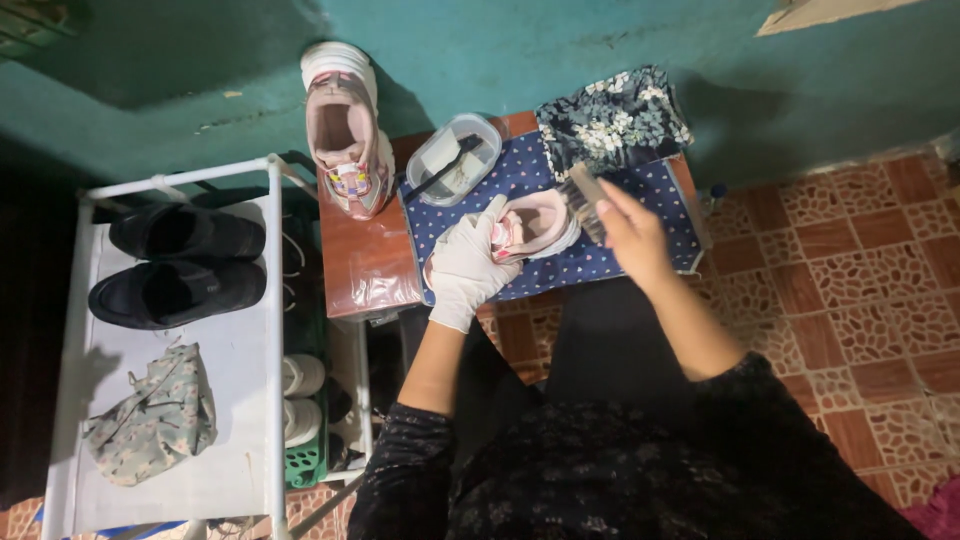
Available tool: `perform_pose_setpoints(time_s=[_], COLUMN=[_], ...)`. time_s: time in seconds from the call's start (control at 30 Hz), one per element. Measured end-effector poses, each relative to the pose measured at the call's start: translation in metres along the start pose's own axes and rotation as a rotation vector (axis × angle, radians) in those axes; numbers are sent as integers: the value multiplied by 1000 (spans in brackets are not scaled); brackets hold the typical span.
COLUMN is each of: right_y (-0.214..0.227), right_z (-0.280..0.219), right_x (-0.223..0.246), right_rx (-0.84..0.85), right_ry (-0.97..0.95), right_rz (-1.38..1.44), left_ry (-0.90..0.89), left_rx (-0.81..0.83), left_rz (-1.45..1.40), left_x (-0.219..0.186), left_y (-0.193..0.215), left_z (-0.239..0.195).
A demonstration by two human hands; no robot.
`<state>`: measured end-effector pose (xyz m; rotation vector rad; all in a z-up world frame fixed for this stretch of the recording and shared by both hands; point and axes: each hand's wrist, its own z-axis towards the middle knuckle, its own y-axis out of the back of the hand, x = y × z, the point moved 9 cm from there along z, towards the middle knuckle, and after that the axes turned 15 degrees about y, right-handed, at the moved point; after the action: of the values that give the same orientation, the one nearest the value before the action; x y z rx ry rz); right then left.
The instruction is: Applying a white substance, likely paint or dye, to the midsole of a sneaker using a small brush to restore its color.
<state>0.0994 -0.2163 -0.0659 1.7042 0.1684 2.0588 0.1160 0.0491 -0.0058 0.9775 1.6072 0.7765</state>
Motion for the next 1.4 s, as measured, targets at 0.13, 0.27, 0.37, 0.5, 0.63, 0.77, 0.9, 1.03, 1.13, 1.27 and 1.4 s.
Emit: perform_pose_setpoints(time_s=[0.13,0.27,0.37,0.5,0.63,0.77,0.9,1.03,1.13,1.27,1.4], right_y=[-12,3,-7,-9,5,-9,0,-3,-16,-6,-8], right_z=[0,-2,-8,-4,-4,-10,-8,-11,-11,-9,-13], right_x=[-44,-24,-18,-58,-16,-22,-29,3,-15,-25,4], right_rx=[88,-43,-57,20,-77,8,-11,-67,2,-24,-42], right_ry=[-66,-25,-27,-54,31,13,-1,-3,-30,-29,-29], right_rz=[-98,-26,72,-37,-19,-30,-79,77,102,67,135], left_ry=[4,71,90,83,31,16,13,7,2,7,-1], left_rx=[-11,68,115,120,32,31,19,29,20,7,22], left_rz=[-2,-167,-230,-220,-26,-20,-23,-16,-19,-28,-25], left_x=[-8,-19,-23,-20,0,-3,-5,-4,-4,-3,-4], left_y=[15,39,41,37,-1,-4,-2,-4,-3,-2,-3], left_z=[-3,-16,-20,-16,3,3,2,3,3,4,3])
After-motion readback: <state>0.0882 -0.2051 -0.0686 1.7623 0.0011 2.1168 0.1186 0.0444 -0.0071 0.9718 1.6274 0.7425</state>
